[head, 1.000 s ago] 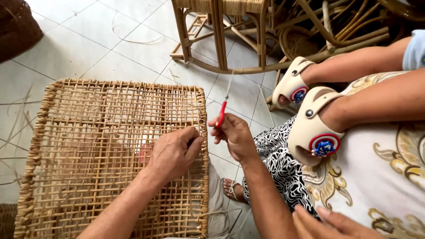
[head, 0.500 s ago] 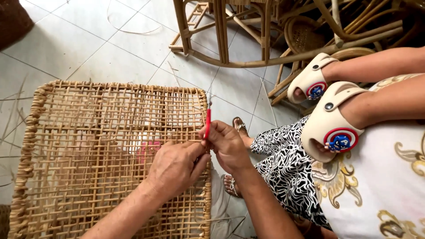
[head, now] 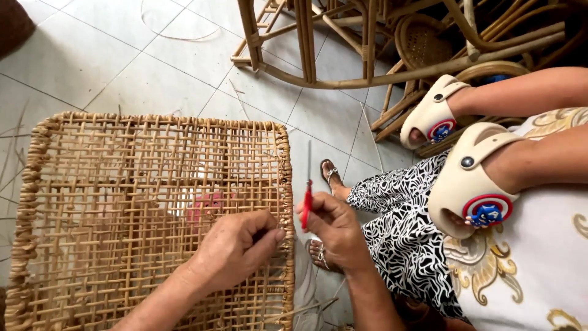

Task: Weaving rattan strands into a chair frame and trimming the excess with scissors.

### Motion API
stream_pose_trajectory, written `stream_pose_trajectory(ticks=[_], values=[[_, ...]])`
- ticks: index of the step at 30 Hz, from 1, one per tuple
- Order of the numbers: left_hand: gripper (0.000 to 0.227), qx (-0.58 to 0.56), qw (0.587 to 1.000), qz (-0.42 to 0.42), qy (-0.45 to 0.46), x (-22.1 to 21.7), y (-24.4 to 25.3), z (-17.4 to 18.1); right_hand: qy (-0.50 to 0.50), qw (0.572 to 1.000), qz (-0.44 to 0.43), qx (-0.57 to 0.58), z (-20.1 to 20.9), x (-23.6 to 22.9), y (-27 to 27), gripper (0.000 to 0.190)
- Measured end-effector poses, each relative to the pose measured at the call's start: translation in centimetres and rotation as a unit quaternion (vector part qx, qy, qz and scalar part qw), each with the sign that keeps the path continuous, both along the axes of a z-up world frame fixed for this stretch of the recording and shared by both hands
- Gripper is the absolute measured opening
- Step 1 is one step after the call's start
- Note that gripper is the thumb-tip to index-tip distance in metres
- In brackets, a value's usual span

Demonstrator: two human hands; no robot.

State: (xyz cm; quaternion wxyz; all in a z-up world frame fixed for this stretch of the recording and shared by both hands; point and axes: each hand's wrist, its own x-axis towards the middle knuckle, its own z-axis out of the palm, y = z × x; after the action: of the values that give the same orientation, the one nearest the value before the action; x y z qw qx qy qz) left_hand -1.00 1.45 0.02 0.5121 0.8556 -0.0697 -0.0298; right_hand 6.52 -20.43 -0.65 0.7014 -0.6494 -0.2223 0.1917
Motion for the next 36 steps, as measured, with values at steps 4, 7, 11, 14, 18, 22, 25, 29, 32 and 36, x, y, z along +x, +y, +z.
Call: stream_pose_trajectory(ticks=[4,7,11,14,18,22,25,29,32,36], values=[[0.029,-0.271,0.960,-0.024,0.060,-0.3,0.0,-0.4,-0.088,0.985,-0.060,-0.139,0.7,0.8,-1.5,0.012],[0.026,-0.424,0.899,-0.057,0.093,-0.1,-0.4,-1.9,-0.078,0.975,-0.005,-0.210,1.4,0.1,-2.0,0.024],[0.022,-0.533,0.839,-0.071,0.084,0.1,-1.3,-2.7,-0.112,0.954,0.017,-0.276,0.6,1.2,-2.4,0.029],[0.018,-0.655,0.740,-0.091,0.126,0.1,-1.8,-2.6,-0.126,0.928,0.029,-0.349,0.7,2.8,-1.9,0.039],[0.019,-0.732,0.654,-0.094,0.163,0.0,-3.0,-2.0,-0.210,0.905,0.048,-0.367,1.5,4.4,-1.3,0.031],[0.020,-0.794,0.573,-0.114,0.167,0.1,-3.6,-1.9,-0.239,0.859,0.002,-0.452,2.8,5.1,-0.5,0.027],[0.020,-0.804,0.554,-0.098,0.192,-0.1,-3.7,-2.5,-0.202,0.859,0.002,-0.470,2.0,5.3,-1.8,0.028],[0.022,-0.798,0.564,-0.124,0.172,0.1,-3.3,-1.8,-0.165,0.840,-0.004,-0.517,0.7,5.2,-1.5,0.034],[0.021,-0.786,0.582,-0.120,0.170,0.3,-3.8,-1.9,-0.176,0.831,0.013,-0.527,0.3,5.2,-1.3,0.033],[0.023,-0.812,0.546,-0.139,0.153,0.6,-4.0,-2.2,-0.185,0.852,0.001,-0.490,0.6,5.8,-0.6,0.029]])
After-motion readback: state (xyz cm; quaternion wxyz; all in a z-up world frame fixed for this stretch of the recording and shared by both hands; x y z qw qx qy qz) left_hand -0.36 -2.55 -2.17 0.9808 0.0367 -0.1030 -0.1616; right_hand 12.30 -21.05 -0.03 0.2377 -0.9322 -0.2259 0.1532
